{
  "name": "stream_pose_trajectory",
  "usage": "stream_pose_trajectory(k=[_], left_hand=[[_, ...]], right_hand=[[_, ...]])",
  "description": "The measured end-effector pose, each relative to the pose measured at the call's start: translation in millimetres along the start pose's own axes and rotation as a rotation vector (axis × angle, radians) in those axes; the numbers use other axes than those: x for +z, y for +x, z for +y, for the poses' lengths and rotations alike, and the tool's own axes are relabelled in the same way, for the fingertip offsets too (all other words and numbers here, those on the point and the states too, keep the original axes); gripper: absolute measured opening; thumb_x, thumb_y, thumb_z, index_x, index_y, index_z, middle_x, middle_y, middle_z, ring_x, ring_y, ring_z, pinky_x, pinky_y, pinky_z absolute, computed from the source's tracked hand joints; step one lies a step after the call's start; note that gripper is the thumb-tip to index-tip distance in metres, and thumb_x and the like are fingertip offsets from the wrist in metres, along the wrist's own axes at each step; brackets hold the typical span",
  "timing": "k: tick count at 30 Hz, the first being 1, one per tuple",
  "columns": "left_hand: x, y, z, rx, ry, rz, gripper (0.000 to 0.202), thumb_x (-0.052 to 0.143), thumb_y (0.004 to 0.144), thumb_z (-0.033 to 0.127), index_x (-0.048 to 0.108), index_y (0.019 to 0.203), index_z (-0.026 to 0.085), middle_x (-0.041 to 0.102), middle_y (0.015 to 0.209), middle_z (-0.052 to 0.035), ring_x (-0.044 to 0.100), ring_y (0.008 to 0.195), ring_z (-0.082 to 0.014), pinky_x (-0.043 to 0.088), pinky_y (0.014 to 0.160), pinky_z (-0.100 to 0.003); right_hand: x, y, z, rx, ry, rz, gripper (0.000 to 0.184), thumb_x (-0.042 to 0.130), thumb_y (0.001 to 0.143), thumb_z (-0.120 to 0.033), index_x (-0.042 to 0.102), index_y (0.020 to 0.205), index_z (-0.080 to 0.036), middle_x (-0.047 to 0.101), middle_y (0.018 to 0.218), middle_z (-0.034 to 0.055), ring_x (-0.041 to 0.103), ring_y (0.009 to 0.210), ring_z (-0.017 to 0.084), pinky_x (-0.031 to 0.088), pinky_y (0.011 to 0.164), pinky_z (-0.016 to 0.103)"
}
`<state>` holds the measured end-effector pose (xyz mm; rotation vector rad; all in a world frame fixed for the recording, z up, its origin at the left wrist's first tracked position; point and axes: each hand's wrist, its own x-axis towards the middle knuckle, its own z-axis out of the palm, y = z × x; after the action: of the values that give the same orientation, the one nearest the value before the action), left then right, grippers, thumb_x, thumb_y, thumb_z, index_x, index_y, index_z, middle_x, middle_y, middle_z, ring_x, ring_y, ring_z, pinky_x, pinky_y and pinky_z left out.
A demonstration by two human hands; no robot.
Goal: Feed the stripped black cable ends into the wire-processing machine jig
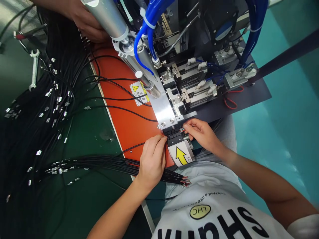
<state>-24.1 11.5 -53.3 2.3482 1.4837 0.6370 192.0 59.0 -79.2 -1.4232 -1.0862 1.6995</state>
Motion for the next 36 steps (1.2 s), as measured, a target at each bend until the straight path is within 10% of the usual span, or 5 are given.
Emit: stream_pose_trajectory(k=[24,32,36], left_hand=[[-25.3,-28.3,-27.2,0.017,0.073,-0.13,0.058,0.047,0.093,0.007,0.042,0.148,0.023,0.056,0.134,-0.0149,0.052,0.126,-0.0283,0.047,0.107,-0.047],[-24.5,25.8,-49.1,-0.009,0.037,-0.067,0.04,0.041,0.096,0.012,0.056,0.132,0.017,0.058,0.129,-0.0135,0.052,0.125,-0.0251,0.044,0.109,-0.047],[-58.1,28.4,-58.3,0.014,-0.004,-0.12,0.038,0.037,0.098,0.015,0.051,0.133,0.018,0.056,0.132,-0.0128,0.052,0.125,-0.0215,0.045,0.107,-0.04]], right_hand=[[-14.2,-9.2,8.4,-0.02,0.069,0.09,0.032,0.065,0.089,-0.049,0.067,0.099,-0.018,0.066,0.081,0.0004,0.053,0.061,0.01,0.044,0.066,0.026],[-29.2,-28.5,12.6,-0.009,0.053,0.148,0.03,0.069,0.086,-0.048,0.069,0.1,-0.022,0.065,0.082,0.0015,0.054,0.065,0.012,0.044,0.065,0.029],[-36.9,-43.3,15.4,0.024,-0.013,0.233,0.024,0.073,0.083,-0.047,0.074,0.098,-0.028,0.068,0.088,0.0107,0.059,0.066,0.017,0.047,0.064,0.038]])
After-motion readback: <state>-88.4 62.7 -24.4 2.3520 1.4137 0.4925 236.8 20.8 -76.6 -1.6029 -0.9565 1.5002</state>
